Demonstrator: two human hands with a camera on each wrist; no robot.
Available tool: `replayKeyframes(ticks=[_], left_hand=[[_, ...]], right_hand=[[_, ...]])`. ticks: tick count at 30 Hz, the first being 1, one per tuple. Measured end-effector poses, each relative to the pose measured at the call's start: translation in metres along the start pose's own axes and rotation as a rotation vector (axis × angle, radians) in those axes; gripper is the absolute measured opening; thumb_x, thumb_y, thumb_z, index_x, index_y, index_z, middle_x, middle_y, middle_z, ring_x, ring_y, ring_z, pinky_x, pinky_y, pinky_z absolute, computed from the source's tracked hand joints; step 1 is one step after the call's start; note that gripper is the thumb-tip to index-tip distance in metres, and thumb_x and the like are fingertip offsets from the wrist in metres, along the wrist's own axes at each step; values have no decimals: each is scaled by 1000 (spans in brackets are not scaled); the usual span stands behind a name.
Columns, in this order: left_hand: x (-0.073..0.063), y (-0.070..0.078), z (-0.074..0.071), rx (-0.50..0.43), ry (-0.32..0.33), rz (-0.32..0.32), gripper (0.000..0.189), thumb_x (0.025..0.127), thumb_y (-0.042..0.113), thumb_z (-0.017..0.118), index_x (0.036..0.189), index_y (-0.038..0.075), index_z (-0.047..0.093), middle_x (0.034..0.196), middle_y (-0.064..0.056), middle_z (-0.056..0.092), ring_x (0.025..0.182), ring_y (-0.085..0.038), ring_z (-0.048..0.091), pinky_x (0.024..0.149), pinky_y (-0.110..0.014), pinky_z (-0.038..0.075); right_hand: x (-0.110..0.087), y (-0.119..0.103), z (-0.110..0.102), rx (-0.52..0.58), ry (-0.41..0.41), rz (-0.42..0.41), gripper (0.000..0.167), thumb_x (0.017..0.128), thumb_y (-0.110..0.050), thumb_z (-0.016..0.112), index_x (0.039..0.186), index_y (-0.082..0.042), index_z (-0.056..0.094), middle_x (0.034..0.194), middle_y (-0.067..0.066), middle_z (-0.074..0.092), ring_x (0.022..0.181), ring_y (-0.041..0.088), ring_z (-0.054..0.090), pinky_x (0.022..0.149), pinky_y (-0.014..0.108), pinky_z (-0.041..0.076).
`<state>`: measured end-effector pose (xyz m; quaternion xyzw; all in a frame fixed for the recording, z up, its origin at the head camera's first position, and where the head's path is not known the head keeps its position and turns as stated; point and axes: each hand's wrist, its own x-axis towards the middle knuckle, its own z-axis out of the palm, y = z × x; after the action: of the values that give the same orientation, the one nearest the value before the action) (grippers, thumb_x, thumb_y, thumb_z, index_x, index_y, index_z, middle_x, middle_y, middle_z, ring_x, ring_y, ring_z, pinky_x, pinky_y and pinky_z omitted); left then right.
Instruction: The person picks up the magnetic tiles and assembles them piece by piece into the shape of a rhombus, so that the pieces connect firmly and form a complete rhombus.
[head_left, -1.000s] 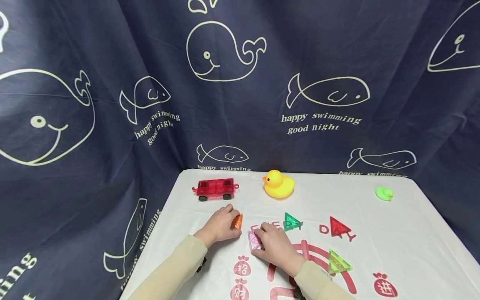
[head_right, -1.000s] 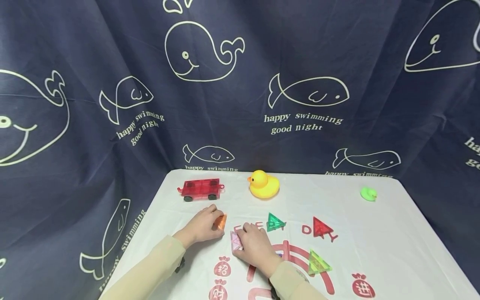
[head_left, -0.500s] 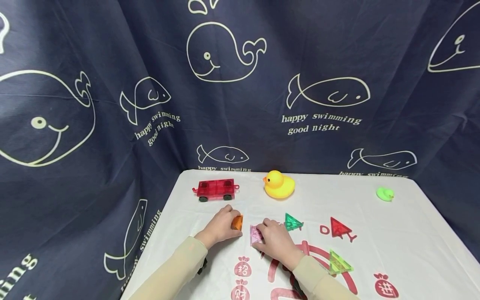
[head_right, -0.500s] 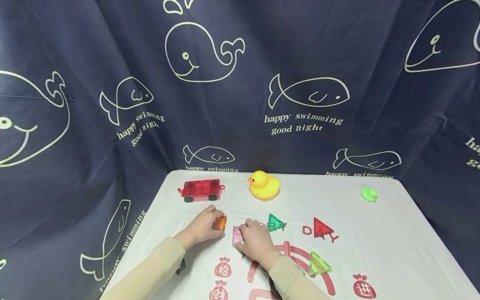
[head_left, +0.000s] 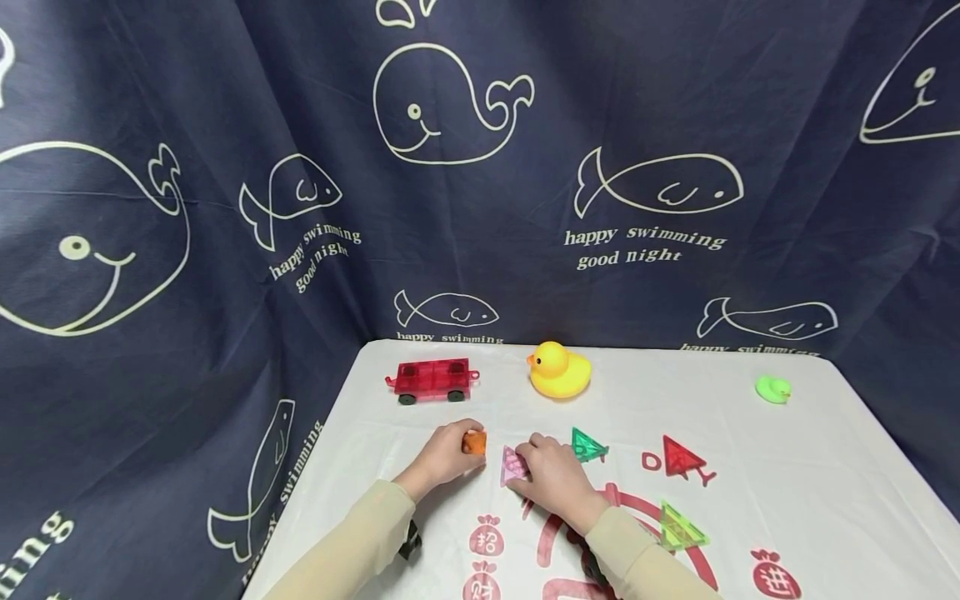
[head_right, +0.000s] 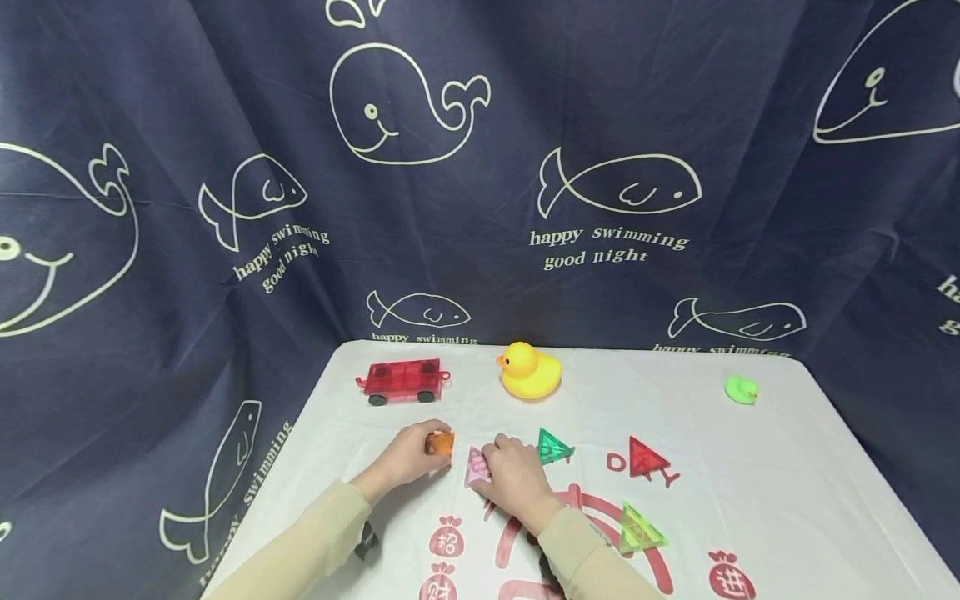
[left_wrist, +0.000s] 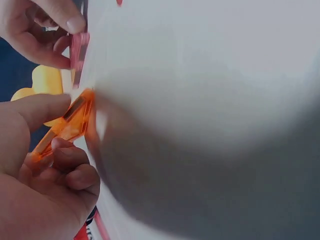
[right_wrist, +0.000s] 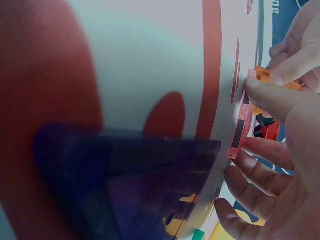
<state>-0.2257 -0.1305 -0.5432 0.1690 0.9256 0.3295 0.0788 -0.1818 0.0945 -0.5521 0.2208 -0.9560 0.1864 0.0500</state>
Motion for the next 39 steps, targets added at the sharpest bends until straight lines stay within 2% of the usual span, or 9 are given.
replayKeyframes(ticks=[5,9,13,16,20,26,32,36,39], left_hand=[[-5,1,7,-109,49,-24,49,87,9,82,130,-1,64,84,0,62,70,-10,53,63,-28,46],[-9,-2,15,-120,88,-13,48,88,9,79,131,-3,63,74,4,56,64,-7,50,59,-26,43],[-13,-3,22,-63,126,29,42,90,9,74,129,-2,66,68,9,50,60,-3,45,58,-24,39],[-15,-1,25,-9,137,86,22,91,9,70,113,3,69,64,11,45,56,-3,40,55,-24,36],[-15,3,28,59,137,138,3,94,10,67,95,9,64,61,12,41,54,-3,38,53,-25,34],[-14,7,31,174,141,123,17,95,11,65,110,4,68,60,9,44,55,-7,43,56,-28,40],[-11,13,34,240,141,128,23,94,12,67,114,1,70,62,7,51,57,-9,48,57,-30,44],[-6,14,36,261,151,154,20,93,12,67,110,3,70,63,8,53,58,-8,49,58,-29,44],[-3,13,38,262,158,173,11,92,11,67,102,7,69,65,7,54,58,-9,49,58,-29,44]], right_hand=[[1,3,0,0,10,1,48,78,-38,92,108,-4,75,92,5,64,84,27,64,75,53,54],[3,5,0,4,12,3,48,78,-38,91,108,-4,75,92,6,65,84,27,65,75,52,55],[4,5,0,8,0,19,48,79,-39,91,111,-5,75,93,6,66,84,26,65,77,51,56],[4,6,1,5,-11,29,50,80,-40,90,114,-6,75,94,6,66,85,26,66,78,51,56],[6,6,2,14,-15,40,52,81,-41,90,117,-6,75,95,6,66,84,25,65,79,50,55],[8,3,1,62,-6,35,52,82,-38,90,118,-4,75,95,6,64,83,24,63,79,50,55],[11,1,2,93,-11,54,50,82,-36,90,118,-4,74,95,6,64,82,24,64,78,48,56],[13,1,4,82,2,66,49,83,-37,89,116,-5,75,95,6,65,83,25,66,77,49,56],[15,2,7,67,13,66,48,83,-38,89,115,-6,75,94,6,65,83,26,66,76,49,56]])
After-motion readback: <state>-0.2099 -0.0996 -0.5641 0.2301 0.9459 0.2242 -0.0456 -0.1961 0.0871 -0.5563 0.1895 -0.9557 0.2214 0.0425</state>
